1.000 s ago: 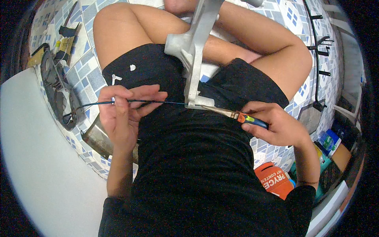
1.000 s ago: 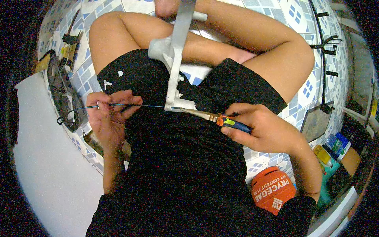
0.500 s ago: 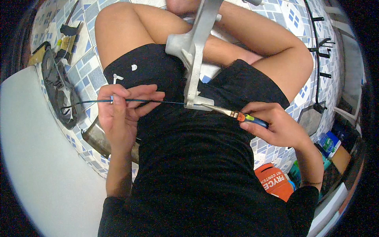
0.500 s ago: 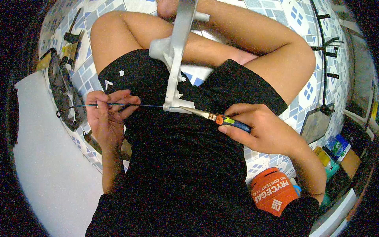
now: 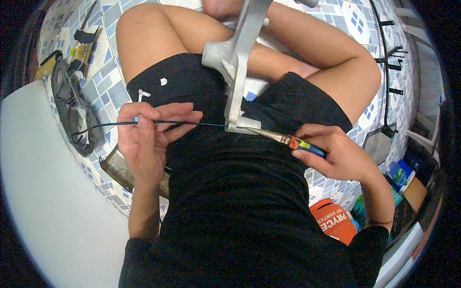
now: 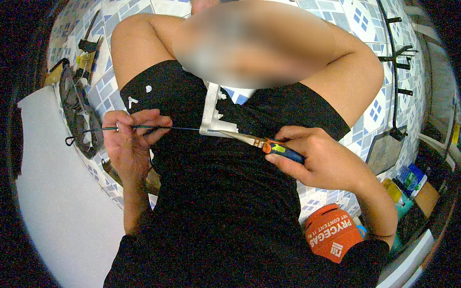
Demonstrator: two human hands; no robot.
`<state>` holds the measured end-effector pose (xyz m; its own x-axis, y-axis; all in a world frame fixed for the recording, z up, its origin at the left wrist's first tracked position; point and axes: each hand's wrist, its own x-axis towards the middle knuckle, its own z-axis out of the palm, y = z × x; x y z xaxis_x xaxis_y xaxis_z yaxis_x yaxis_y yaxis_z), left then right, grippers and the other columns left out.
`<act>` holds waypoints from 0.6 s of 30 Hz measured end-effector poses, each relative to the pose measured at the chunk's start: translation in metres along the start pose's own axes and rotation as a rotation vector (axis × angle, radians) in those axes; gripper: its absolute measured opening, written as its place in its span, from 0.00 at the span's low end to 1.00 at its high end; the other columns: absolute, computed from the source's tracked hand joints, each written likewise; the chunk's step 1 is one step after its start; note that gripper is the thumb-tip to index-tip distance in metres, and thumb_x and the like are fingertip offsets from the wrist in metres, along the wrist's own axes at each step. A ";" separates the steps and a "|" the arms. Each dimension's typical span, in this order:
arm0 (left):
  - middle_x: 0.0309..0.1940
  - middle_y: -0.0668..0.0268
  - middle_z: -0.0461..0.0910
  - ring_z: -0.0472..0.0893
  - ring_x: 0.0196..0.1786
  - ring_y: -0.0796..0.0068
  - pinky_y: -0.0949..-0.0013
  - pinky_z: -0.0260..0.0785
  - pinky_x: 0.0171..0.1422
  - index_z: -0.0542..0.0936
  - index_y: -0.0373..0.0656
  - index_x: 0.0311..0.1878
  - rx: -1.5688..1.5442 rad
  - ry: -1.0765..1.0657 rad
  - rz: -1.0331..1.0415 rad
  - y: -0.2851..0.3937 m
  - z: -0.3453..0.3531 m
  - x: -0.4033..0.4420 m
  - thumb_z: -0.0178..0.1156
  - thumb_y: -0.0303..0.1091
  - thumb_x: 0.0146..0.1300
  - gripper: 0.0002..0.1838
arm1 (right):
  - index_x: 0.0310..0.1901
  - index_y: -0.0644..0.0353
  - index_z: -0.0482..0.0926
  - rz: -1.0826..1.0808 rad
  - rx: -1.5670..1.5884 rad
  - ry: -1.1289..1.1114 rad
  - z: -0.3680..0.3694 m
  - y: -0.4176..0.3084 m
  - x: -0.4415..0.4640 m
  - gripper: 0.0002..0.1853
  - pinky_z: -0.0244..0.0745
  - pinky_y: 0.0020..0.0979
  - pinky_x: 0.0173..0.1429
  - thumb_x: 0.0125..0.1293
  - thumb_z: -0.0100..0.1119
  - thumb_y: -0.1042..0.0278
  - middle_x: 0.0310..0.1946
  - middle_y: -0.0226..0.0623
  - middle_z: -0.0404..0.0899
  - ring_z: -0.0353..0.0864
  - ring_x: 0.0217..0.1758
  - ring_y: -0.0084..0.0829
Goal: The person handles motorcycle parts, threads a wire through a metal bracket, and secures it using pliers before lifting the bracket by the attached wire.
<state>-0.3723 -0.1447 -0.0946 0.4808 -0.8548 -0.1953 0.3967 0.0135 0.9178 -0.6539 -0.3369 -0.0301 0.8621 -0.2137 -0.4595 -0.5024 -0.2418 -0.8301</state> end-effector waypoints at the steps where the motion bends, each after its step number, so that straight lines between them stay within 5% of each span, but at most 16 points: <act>1: 0.51 0.34 0.82 0.88 0.49 0.38 0.44 0.88 0.50 0.63 0.41 0.54 0.012 0.008 -0.006 0.002 0.001 0.001 0.42 0.41 0.86 0.11 | 0.36 0.72 0.83 0.001 -0.010 -0.010 -0.001 -0.003 0.001 0.14 0.81 0.44 0.46 0.73 0.64 0.67 0.37 0.53 0.82 0.85 0.38 0.54; 9: 0.51 0.32 0.81 0.88 0.48 0.37 0.45 0.89 0.47 0.63 0.40 0.54 0.042 0.005 0.006 0.012 0.003 0.007 0.43 0.39 0.86 0.11 | 0.32 0.72 0.82 0.024 -0.095 -0.036 -0.008 -0.024 0.007 0.17 0.80 0.49 0.44 0.74 0.62 0.65 0.32 0.54 0.79 0.83 0.35 0.56; 12: 0.48 0.36 0.82 0.89 0.45 0.42 0.36 0.86 0.52 0.64 0.40 0.55 0.090 0.034 -0.009 0.016 0.016 0.009 0.42 0.40 0.86 0.12 | 0.31 0.72 0.82 0.042 -0.132 -0.073 -0.014 -0.030 0.007 0.17 0.79 0.49 0.43 0.74 0.61 0.65 0.31 0.54 0.79 0.83 0.34 0.56; 14: 0.34 0.54 0.78 0.82 0.32 0.62 0.49 0.84 0.49 0.66 0.42 0.49 -0.022 0.137 0.018 0.016 0.027 0.013 0.38 0.45 0.87 0.16 | 0.30 0.72 0.82 0.059 -0.155 -0.096 -0.015 -0.032 0.008 0.17 0.79 0.50 0.43 0.74 0.61 0.65 0.31 0.54 0.79 0.83 0.34 0.57; 15: 0.34 0.54 0.78 0.82 0.32 0.62 0.49 0.84 0.49 0.66 0.42 0.49 -0.022 0.135 0.024 0.014 0.027 0.017 0.38 0.45 0.87 0.16 | 0.30 0.72 0.82 0.041 -0.148 -0.086 -0.015 -0.032 0.009 0.17 0.79 0.50 0.42 0.74 0.62 0.65 0.31 0.54 0.78 0.82 0.33 0.57; 17: 0.23 0.70 0.61 0.62 0.25 0.77 0.68 0.66 0.40 0.66 0.46 0.37 -0.665 0.084 -0.057 0.010 0.026 0.025 0.36 0.52 0.87 0.23 | 0.30 0.72 0.82 0.018 -0.146 -0.080 -0.014 -0.033 0.010 0.17 0.78 0.50 0.42 0.74 0.62 0.65 0.30 0.54 0.78 0.82 0.33 0.57; 18: 0.23 0.70 0.61 0.62 0.25 0.77 0.68 0.66 0.40 0.66 0.46 0.37 -0.667 0.087 -0.048 0.009 0.028 0.027 0.36 0.52 0.87 0.23 | 0.30 0.72 0.82 0.024 -0.142 -0.080 -0.014 -0.035 0.011 0.17 0.78 0.50 0.42 0.74 0.62 0.65 0.30 0.54 0.78 0.82 0.33 0.57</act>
<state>-0.3780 -0.1822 -0.0813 0.5008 -0.8179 -0.2831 0.8037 0.3181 0.5029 -0.6277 -0.3442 -0.0019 0.8492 -0.1467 -0.5073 -0.5228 -0.3696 -0.7682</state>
